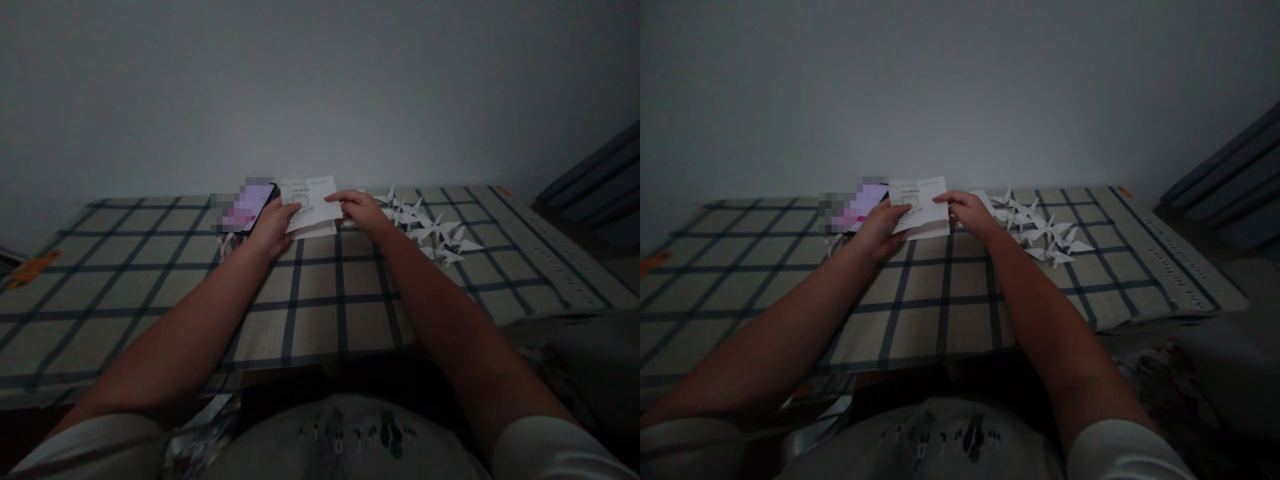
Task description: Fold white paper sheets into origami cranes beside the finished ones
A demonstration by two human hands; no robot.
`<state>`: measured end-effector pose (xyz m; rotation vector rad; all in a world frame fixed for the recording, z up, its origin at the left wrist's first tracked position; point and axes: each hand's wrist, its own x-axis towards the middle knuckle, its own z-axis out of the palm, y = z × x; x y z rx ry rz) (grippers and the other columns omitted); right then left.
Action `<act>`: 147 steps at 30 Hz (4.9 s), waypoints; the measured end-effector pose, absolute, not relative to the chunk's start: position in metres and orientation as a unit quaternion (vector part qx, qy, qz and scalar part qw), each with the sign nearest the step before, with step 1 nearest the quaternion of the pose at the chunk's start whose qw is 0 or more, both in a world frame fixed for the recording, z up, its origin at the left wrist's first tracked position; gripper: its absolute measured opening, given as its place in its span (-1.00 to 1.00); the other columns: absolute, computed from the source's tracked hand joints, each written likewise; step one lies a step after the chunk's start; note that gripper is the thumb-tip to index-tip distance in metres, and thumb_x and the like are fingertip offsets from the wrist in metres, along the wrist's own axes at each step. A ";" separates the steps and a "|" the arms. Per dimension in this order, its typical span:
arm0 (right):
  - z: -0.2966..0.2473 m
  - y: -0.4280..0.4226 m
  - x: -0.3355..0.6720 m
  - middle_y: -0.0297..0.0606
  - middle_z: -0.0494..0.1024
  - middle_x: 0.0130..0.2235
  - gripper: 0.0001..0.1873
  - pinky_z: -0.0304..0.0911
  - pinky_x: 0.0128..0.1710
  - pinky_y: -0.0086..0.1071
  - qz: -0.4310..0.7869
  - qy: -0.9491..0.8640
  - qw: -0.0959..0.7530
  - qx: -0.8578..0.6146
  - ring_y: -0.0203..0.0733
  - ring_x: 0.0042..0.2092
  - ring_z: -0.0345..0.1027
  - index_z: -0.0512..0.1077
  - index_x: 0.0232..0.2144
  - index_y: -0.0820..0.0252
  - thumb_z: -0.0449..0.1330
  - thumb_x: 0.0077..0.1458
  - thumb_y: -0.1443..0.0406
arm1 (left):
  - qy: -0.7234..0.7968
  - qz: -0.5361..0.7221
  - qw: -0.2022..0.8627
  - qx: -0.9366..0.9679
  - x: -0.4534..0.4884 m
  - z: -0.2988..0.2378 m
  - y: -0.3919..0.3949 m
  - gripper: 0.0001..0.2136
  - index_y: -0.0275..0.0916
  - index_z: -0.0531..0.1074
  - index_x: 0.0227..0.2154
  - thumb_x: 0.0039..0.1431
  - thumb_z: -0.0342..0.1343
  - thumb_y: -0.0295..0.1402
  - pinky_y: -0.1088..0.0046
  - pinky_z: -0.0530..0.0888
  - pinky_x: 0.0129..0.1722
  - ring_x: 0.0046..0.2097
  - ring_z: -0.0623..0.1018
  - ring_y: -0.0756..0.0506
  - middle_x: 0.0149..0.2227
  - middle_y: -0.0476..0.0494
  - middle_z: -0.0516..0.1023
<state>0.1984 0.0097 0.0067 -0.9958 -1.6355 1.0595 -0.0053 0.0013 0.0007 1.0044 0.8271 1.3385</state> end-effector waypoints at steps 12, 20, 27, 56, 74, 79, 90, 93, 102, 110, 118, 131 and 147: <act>0.000 0.013 0.200 -0.22 0.61 -0.27 -0.66 0.38 -0.28 -0.38 0.385 -0.704 0.445 -0.396 -0.30 -0.33 0.41 0.57 -0.30 0.24 0.32 0.07 0.05 | 0.378 0.551 0.632 0.392 -0.011 0.007 -0.001 -0.68 -0.28 0.51 -0.09 0.04 0.19 -0.48 0.38 0.64 -0.15 -0.16 0.68 -0.13 -0.11 -0.21 0.67; 0.005 0.011 0.198 -0.22 0.60 -0.41 -0.57 0.35 -0.37 -0.40 0.361 -0.656 0.478 -0.459 -0.26 -0.42 0.43 0.54 -0.36 0.26 0.29 0.09 -0.02 | 0.358 0.518 0.658 0.413 -0.008 0.010 -0.005 -0.55 -0.32 0.48 0.00 0.26 0.08 -0.04 0.39 0.63 -0.28 -0.10 0.68 -0.23 -0.12 -0.32 0.66; 0.003 0.012 0.197 -0.28 0.53 -0.51 -0.64 0.20 -0.42 -0.41 0.319 -0.664 0.488 -0.468 -0.27 -0.44 0.37 0.50 -0.47 0.26 0.29 0.06 0.05 | 0.338 0.504 0.586 0.537 -0.007 0.003 -0.010 -0.34 -0.19 0.44 0.02 -0.11 0.41 0.06 0.28 0.63 -0.19 0.03 0.63 -0.30 0.08 -0.31 0.58; -0.002 0.016 0.193 -0.22 0.62 -0.25 -0.59 0.47 -0.28 -0.34 0.418 -0.631 0.509 -0.411 -0.27 -0.34 0.45 0.51 -0.21 0.22 0.35 0.02 0.03 | 0.402 0.554 0.517 0.514 -0.002 -0.003 -0.007 -0.59 -0.27 0.55 -0.18 -0.13 0.44 -0.28 0.41 0.61 -0.16 -0.18 0.67 -0.10 -0.10 -0.20 0.68; 0.004 0.009 0.193 -0.33 0.47 -0.46 -0.64 0.27 -0.39 -0.44 0.354 -0.656 0.503 -0.437 -0.32 -0.41 0.32 0.43 -0.47 0.23 0.28 0.06 0.03 | 0.403 0.527 0.564 0.492 -0.001 -0.007 -0.007 -0.58 -0.29 0.56 -0.16 -0.14 0.44 -0.32 0.37 0.63 -0.21 -0.28 0.68 -0.10 -0.09 -0.25 0.67; -0.001 0.014 0.198 -0.29 0.53 -0.38 -0.66 0.33 -0.35 -0.41 0.371 -0.651 0.515 -0.416 -0.30 -0.38 0.39 0.47 -0.37 0.23 0.28 0.05 0.04 | 0.407 0.505 0.576 0.497 0.000 -0.010 -0.006 -0.56 -0.32 0.58 -0.16 -0.16 0.44 -0.29 0.33 0.63 -0.23 -0.22 0.67 -0.16 -0.10 -0.29 0.67; 0.008 0.007 0.202 -0.31 0.53 -0.44 -0.68 0.26 -0.39 -0.42 0.341 -0.688 0.473 -0.432 -0.28 -0.40 0.38 0.49 -0.41 0.24 0.31 0.02 0.07 | 0.423 0.512 0.527 0.530 -0.008 -0.005 -0.004 -0.55 -0.32 0.63 -0.26 -0.21 0.49 -0.16 0.21 0.59 -0.16 -0.28 0.65 -0.17 -0.28 -0.25 0.67; 0.002 0.012 0.201 -0.31 0.53 -0.42 -0.66 0.27 -0.38 -0.41 0.349 -0.669 0.490 -0.436 -0.28 -0.38 0.38 0.49 -0.39 0.23 0.31 0.01 0.05 | 0.427 0.512 0.514 0.540 -0.006 -0.007 -0.005 -0.56 -0.31 0.63 -0.31 -0.23 0.50 -0.12 0.19 0.59 -0.15 -0.28 0.65 -0.18 -0.30 -0.24 0.67; 0.008 0.007 0.202 -0.31 0.53 -0.41 -0.70 0.27 -0.36 -0.41 0.341 -0.693 0.465 -0.433 -0.30 -0.38 0.34 0.52 -0.38 0.26 0.32 0.03 0.10 | 0.445 0.489 0.485 0.573 -0.005 -0.009 -0.007 -0.58 -0.31 0.63 -0.36 -0.21 0.48 -0.08 0.25 0.57 -0.21 -0.31 0.63 -0.17 -0.33 -0.23 0.66; 0.004 0.011 0.193 -0.24 0.63 -0.29 -0.65 0.44 -0.27 -0.38 0.498 -0.597 0.490 -0.394 -0.29 -0.34 0.47 0.51 -0.19 0.22 0.36 0.04 0.12 | 0.446 0.523 0.473 0.551 -0.006 -0.008 -0.006 -0.57 -0.31 0.60 -0.37 -0.21 0.47 -0.06 0.30 0.54 -0.27 -0.35 0.61 -0.14 -0.35 -0.20 0.64; 0.006 0.008 0.193 -0.28 0.57 -0.50 -0.75 0.41 -0.33 -0.43 0.491 -0.636 0.428 -0.414 -0.33 -0.43 0.44 0.46 -0.55 0.26 0.34 0.09 0.26 | 0.441 0.551 0.464 0.535 -0.004 -0.003 -0.008 -0.61 -0.28 0.57 -0.44 -0.23 0.48 -0.10 0.39 0.53 -0.31 -0.38 0.59 -0.09 -0.41 -0.11 0.63; 0.009 0.003 0.192 -0.29 0.55 -0.50 -0.71 0.41 -0.33 -0.41 0.484 -0.650 0.405 -0.424 -0.33 -0.44 0.42 0.47 -0.54 0.26 0.33 0.12 0.20 | 0.422 0.476 0.540 0.551 -0.007 -0.007 -0.008 -0.59 -0.31 0.63 -0.40 -0.21 0.50 -0.08 0.45 0.48 -0.41 -0.43 0.57 -0.06 -0.39 -0.17 0.66; 0.003 0.011 0.192 -0.38 0.47 -0.51 -0.69 0.37 -0.33 -0.46 0.490 -0.578 0.508 -0.410 -0.36 -0.43 0.37 0.42 -0.54 0.22 0.40 -0.02 0.15 | 0.452 0.438 0.532 0.566 -0.008 -0.007 -0.007 -0.52 -0.34 0.64 -0.35 -0.27 0.50 -0.06 0.43 0.48 -0.37 -0.39 0.58 -0.06 -0.30 -0.26 0.68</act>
